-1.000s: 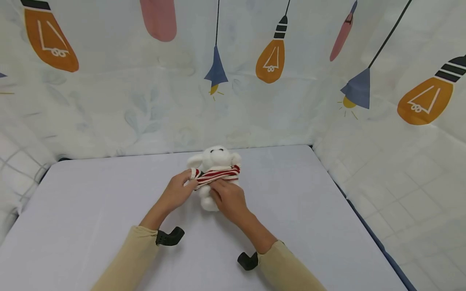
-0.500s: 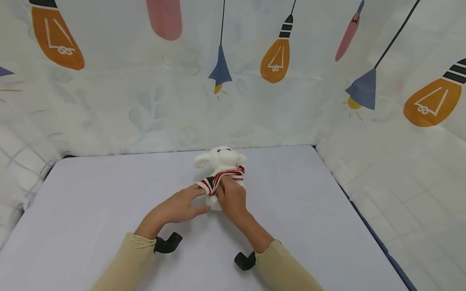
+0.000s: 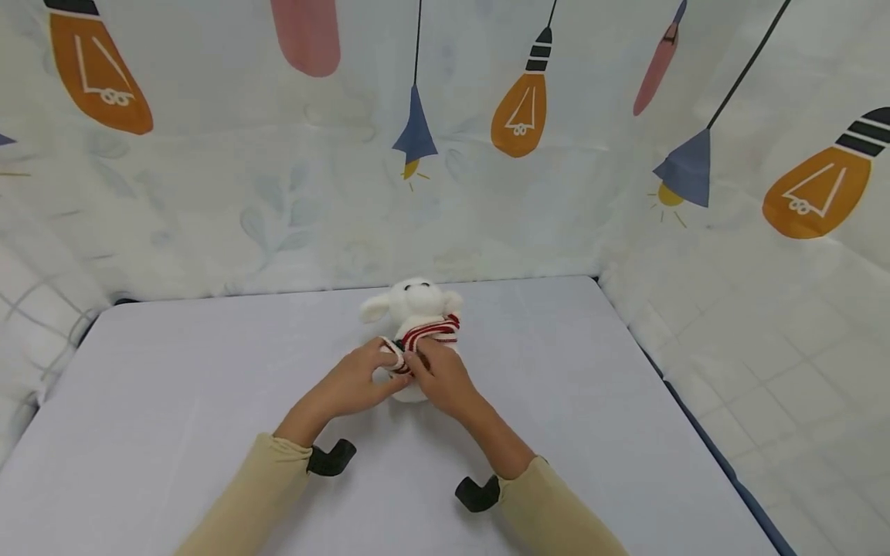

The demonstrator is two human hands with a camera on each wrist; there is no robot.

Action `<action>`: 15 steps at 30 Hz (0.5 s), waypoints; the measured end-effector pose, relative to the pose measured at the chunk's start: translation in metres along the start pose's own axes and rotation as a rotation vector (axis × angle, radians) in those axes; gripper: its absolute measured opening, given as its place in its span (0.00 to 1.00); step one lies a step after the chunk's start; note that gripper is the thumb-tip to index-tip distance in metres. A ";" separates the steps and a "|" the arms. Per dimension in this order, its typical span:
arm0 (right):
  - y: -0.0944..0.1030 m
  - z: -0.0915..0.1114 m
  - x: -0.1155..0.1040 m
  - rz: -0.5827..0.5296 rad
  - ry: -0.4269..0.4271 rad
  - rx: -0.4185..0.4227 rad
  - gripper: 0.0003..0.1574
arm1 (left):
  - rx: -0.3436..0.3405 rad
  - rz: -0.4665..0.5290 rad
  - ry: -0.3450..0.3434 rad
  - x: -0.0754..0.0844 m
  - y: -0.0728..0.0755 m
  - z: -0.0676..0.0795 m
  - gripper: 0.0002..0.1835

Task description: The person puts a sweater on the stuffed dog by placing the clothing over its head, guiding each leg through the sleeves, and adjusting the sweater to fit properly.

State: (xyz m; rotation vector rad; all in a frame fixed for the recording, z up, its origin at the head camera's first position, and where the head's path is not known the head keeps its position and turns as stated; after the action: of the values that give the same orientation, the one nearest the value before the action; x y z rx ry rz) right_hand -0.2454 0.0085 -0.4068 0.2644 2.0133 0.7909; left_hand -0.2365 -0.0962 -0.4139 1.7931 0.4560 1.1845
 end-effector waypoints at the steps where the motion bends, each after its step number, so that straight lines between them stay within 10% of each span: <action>1: 0.001 0.000 0.001 -0.010 0.002 0.021 0.18 | 0.024 -0.006 0.000 -0.001 0.000 0.000 0.07; 9: 0.013 0.000 0.009 -0.262 -0.019 0.211 0.13 | 0.145 0.257 0.047 -0.012 0.009 0.003 0.21; 15: 0.002 0.001 0.020 -0.602 -0.227 0.097 0.14 | 0.195 0.511 0.170 -0.030 0.013 0.006 0.20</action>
State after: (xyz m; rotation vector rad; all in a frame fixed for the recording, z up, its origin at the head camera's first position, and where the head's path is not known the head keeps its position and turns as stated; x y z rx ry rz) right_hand -0.2555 0.0196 -0.4200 -0.1897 1.7744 0.2695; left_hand -0.2479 -0.1270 -0.4202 2.0561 0.2155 1.7016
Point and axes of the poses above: each hand's wrist, its own z-axis away from the middle knuckle, its own y-axis out of the back of the hand, x = y × z, the point moved 9 cm from there along -z, towards the middle knuckle, and after that the axes turned 9 degrees about -z, right-handed, at the moved point
